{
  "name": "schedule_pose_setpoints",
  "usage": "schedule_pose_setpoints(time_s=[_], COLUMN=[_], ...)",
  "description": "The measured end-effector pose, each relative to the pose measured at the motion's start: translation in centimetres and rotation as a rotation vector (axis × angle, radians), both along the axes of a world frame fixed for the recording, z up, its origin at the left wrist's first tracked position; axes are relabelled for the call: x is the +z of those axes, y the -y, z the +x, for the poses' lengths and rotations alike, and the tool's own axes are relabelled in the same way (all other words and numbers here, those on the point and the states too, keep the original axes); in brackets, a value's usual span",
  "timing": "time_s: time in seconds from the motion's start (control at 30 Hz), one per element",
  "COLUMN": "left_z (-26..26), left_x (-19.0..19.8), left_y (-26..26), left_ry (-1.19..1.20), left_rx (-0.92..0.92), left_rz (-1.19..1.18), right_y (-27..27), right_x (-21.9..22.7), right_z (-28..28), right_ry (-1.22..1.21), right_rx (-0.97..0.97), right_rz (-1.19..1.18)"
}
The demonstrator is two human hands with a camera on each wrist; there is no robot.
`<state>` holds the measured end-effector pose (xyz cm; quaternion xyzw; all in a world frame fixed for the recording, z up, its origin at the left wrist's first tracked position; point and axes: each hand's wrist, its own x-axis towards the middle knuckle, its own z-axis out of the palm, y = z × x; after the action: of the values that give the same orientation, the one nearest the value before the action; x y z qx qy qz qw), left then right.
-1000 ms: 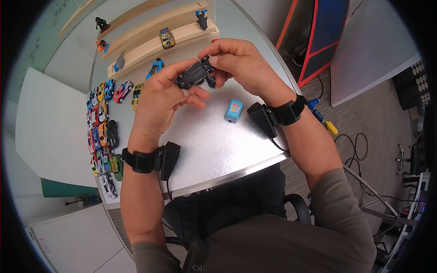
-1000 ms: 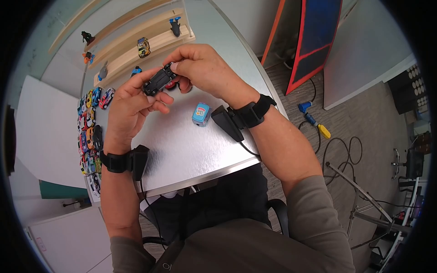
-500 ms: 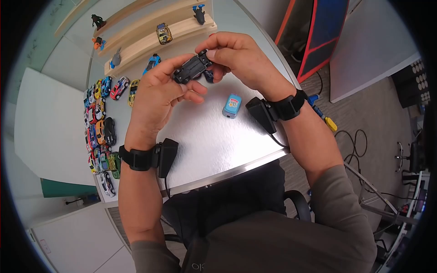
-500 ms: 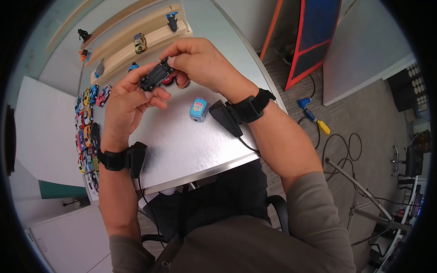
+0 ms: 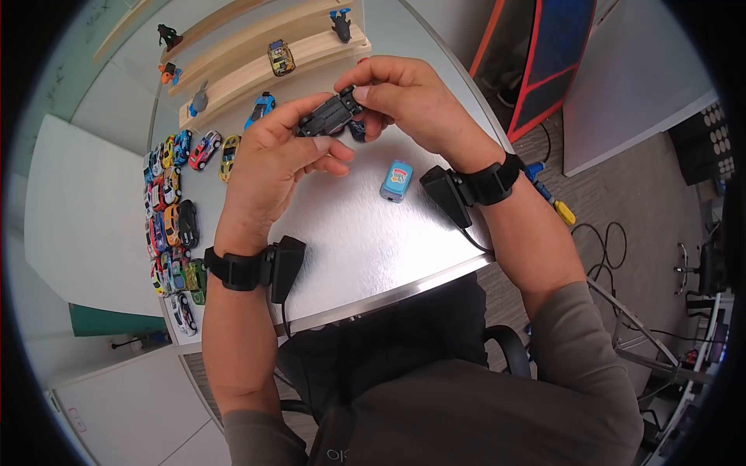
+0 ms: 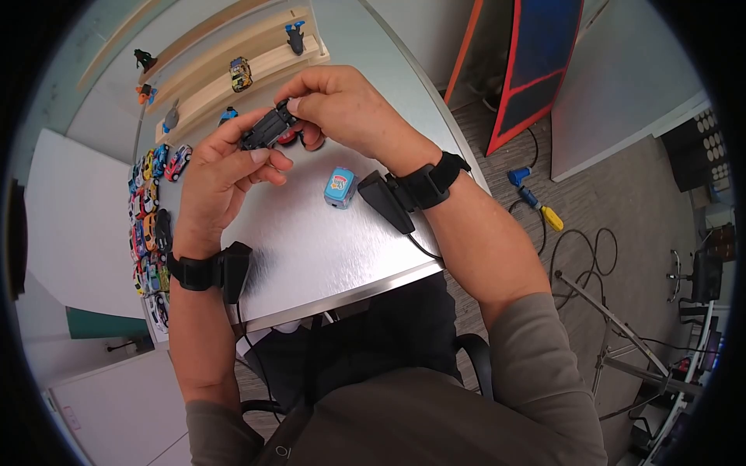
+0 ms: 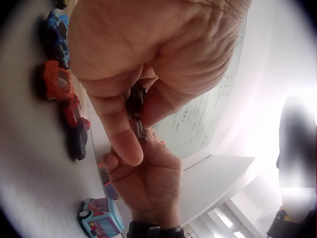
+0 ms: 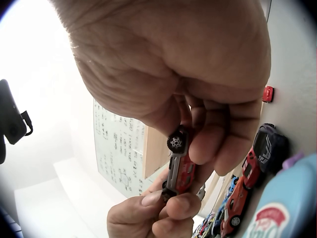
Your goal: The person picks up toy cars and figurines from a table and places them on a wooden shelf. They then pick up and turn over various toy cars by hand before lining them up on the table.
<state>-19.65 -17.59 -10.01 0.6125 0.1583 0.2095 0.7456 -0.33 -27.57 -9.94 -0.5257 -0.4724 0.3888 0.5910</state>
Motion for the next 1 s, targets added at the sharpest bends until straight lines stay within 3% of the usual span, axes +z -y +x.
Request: schedule_pose_setpoints(time_s=[0.23,0.4,0.73,0.8,0.93,1.0], left_z=[0.1,-0.2,-0.3,-0.3,-0.4,0.1], left_x=[-0.2,-0.2,0.1,0.2,-0.3,-0.2], left_y=[0.0,-1.0,-0.9,-0.5,-0.7,0.4], left_ry=[-0.006,0.106,0.093,0.010,-0.090,-0.184], left_rx=[0.019,-0.060,-0.165,-0.007,0.071,0.169], left_rz=[0.011,-0.236,-0.256,-0.153,0.021,0.330], right_y=[-0.1,0.0,0.0,-0.1,0.1,0.2], right_x=[-0.1,0.0,-0.2,-0.3,0.0,0.0], right_z=[0.1,0.1,0.6,0.6,0.6,0.7], right_ry=[0.008,0.027,-0.003,0.000,0.019,0.046], right_rx=[0.020,0.063,0.163,0.165,0.115,0.056], right_rz=[-0.004,0.021,0.128,0.124,0.075,0.047])
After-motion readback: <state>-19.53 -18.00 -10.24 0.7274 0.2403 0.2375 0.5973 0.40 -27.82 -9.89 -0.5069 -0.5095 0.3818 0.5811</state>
